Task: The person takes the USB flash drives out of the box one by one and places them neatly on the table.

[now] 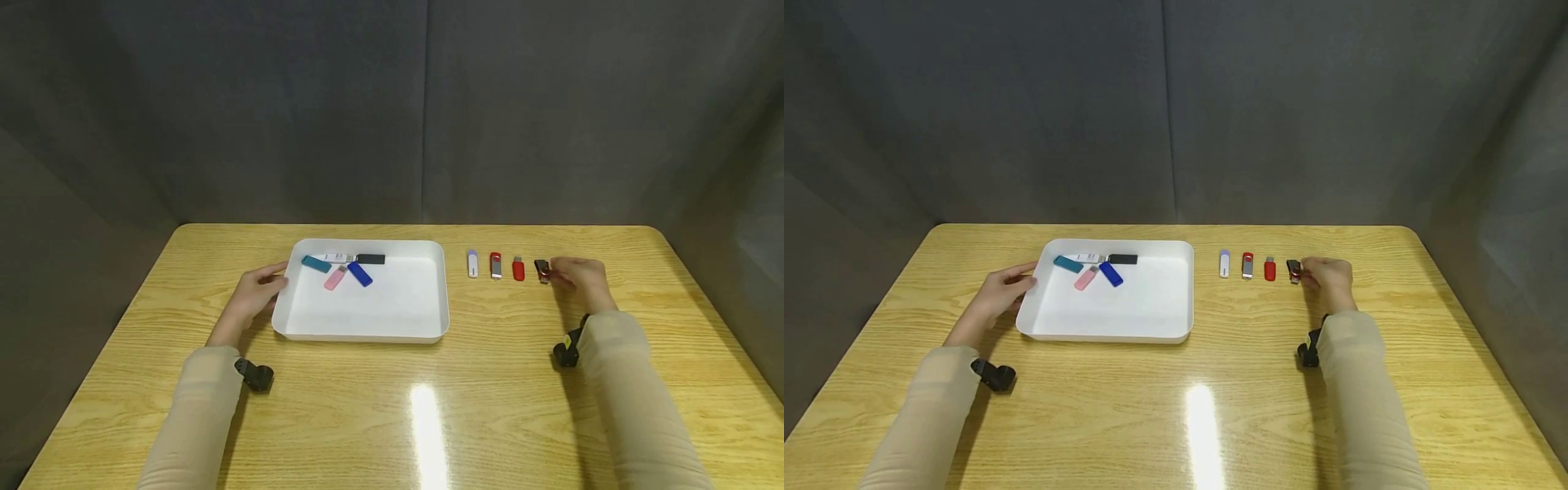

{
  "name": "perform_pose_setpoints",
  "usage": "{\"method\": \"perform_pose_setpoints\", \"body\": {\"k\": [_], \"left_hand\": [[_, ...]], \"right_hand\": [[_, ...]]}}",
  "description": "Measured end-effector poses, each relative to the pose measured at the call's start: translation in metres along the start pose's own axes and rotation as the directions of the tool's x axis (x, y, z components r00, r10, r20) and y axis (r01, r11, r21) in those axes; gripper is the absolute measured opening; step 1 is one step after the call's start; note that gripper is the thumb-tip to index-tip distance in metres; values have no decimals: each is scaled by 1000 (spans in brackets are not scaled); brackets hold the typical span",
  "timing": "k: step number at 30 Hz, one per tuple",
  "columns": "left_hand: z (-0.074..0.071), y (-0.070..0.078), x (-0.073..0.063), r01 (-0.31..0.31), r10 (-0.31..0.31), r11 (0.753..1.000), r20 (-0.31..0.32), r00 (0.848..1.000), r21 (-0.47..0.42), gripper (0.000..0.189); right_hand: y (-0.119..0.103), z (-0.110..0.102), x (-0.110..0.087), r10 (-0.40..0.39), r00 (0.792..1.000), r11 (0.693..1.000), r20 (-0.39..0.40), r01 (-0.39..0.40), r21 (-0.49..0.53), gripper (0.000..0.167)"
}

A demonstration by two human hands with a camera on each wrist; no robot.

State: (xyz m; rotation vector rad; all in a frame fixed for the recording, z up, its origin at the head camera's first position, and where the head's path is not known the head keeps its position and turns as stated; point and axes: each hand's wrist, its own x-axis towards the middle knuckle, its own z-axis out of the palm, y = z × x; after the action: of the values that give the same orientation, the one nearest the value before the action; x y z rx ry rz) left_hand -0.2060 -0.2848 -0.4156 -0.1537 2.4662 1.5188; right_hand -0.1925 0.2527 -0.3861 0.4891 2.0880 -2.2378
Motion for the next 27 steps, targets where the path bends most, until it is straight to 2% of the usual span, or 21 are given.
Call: {"method": "perform_pose_setpoints", "body": {"k": [5, 7, 11, 15, 19, 24, 27], "left_hand": [[0, 1, 2, 4, -4, 1000, 0, 1000, 7, 49], [0, 1, 2, 0, -1, 1000, 1, 1000, 10, 49], [0, 1, 2, -4, 4, 1000, 4, 1000, 12, 49], [1, 2, 2, -2, 2, 1000, 0, 1000, 18, 48], [1, 3, 1, 7, -7, 1000, -8, 1000, 25, 48], [2, 4, 1, 10, -10, 999, -18, 1000, 31, 48], [2, 4, 1, 9, -8, 999, -26, 1000, 31, 48]], "right_hand": [[-11, 1, 0, 77, 997, 995, 12, -78, 69, 22], [-17, 5, -1, 108, 994, 992, 26, -109, 64, 12], [-32, 22, -1, 144, 988, 982, 51, -149, 118, 12], [-44, 46, 3, 195, 980, 955, 47, -201, 217, 16], [-51, 74, 3, 177, 982, 963, 71, -188, 193, 10], [-53, 113, 3, 157, 982, 983, 100, -166, 80, 38], [-49, 137, 4, 143, 983, 990, 115, -143, -4, 47]]}}
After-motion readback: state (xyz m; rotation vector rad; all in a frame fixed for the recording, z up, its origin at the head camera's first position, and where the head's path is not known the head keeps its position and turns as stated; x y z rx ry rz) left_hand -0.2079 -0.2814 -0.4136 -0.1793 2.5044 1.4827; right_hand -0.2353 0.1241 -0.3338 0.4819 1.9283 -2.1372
